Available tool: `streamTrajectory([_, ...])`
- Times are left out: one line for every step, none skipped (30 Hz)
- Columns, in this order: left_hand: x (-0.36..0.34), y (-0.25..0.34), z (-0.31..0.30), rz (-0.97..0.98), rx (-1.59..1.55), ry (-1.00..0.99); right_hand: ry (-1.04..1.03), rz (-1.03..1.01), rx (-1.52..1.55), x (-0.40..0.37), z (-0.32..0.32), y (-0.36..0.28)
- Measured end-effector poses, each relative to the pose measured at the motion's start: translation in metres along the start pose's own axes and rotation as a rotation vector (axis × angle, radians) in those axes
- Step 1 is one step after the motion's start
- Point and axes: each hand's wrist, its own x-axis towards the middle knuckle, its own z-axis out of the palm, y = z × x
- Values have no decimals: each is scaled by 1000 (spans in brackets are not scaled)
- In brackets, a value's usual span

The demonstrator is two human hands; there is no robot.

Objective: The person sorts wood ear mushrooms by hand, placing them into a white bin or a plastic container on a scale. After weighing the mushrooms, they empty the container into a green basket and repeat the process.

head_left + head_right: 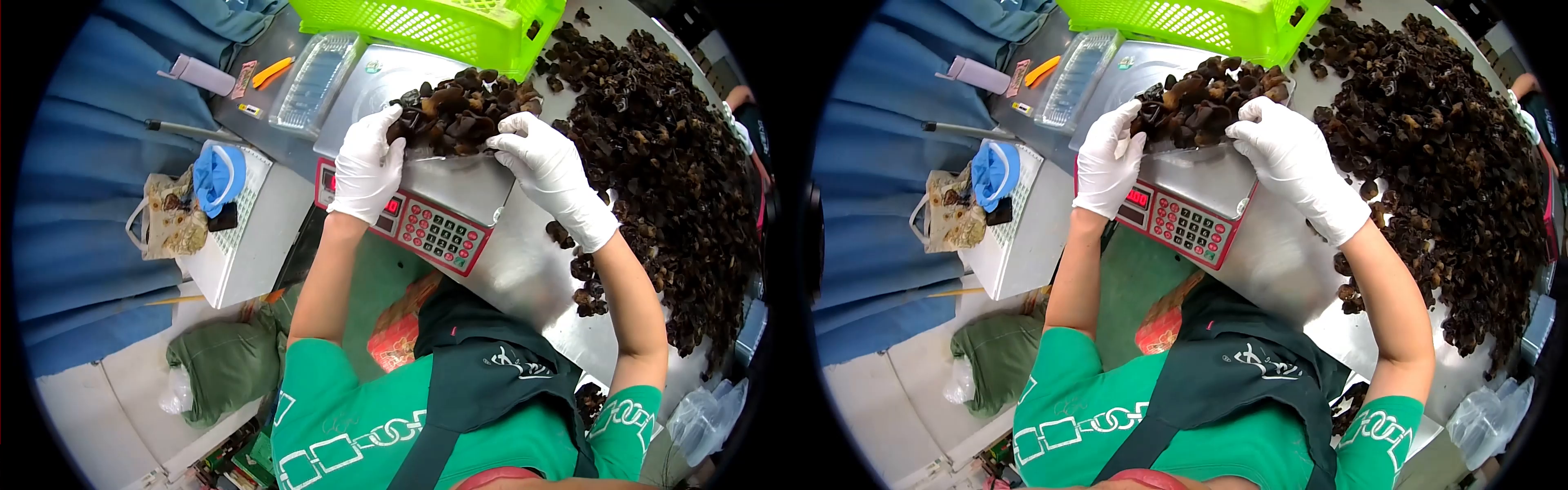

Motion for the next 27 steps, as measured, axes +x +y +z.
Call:
streamTrajectory([0, -4, 1, -15, -19, -3, 16, 57, 106, 3, -3, 0])
streamTrajectory([-2, -9, 2, -40, -41, -6, 34, 113, 214, 7, -6, -1])
streamTrajectory([-3, -8, 3, -41, -41, 23, 52, 170, 324, 11, -8, -2])
streamTrajectory([-5, -6, 3, -43, -40, 52, 110, 194, 392, 17, -8, 0])
streamTrajectory([-6, -4, 2, -44, -38, 81, 165, 148, 362, 26, -9, 2])
streamTrajectory([-5, -2, -1, 16, 61, 77, 230, 145, 327, 35, -11, 0])
streamTrajectory([-6, -1, -2, 5, 55, 82, 296, 141, 291, 44, -11, -2])
streamTrajectory([-7, 0, -2, -4, 49, 88, 319, 127, 198, 50, -9, 0])
streamTrajectory([-8, 0, -3, -13, 43, 95, 275, 108, 133, 52, -6, 3])
streamTrajectory([-11, -4, -2, -23, 12, 116, 181, 78, 43, 51, -3, 7])
streamTrajectory([-12, -4, -4, -15, 32, 129, 86, 48, -48, 48, 2, 11])
streamTrajectory([-12, -4, -8, -7, 51, 141, 93, -7, -89, 45, 7, 12])
streamTrajectory([-14, -5, -11, 1, 71, 152, 107, -4, -79, 42, 6, 12])
streamTrajectory([-17, -8, -15, -19, 85, 166, 158, -1, -45, 41, 0, 15])
streamTrajectory([-19, -12, -18, -67, 52, 188, 205, 1, -8, 39, -8, 18])
streamTrajectory([-21, -17, -23, -107, 22, 214, 259, 40, 34, 38, -18, 19])
streamTrajectory([-24, -22, -28, -149, -8, 238, 306, 72, 141, 34, -25, 27])
streamTrajectory([-25, -21, -34, -225, -63, 266, 298, 180, 228, 29, -35, 32])
streamTrajectory([-27, -30, -41, -241, -58, 267, 290, 286, 313, 23, -45, 38])
streamTrajectory([-26, -33, -48, -297, -92, 276, 288, 325, 322, 16, -53, 46])
streamTrajectory([-27, -35, -55, -356, -124, 287, 282, 362, 333, 7, -60, 55])
streamTrajectory([-28, -43, -60, -414, -160, 316, 239, 440, 308, -2, -67, 65])
streamTrajectory([-26, -47, -67, -414, -124, 314, 204, 437, 246, -9, -73, 72])
streamTrajectory([-24, -46, -73, -415, -146, 320, 197, 492, 286, -15, -76, 74])
streamTrajectory([-22, -44, -81, -420, -163, 326, 184, 549, 330, -21, -76, 75])
streamTrajectory([-19, -44, -87, -424, -127, 321, 167, 580, 369, -28, -74, 80])
streamTrajectory([-17, -42, -92, -460, -136, 318, 153, 612, 402, -33, -72, 85])
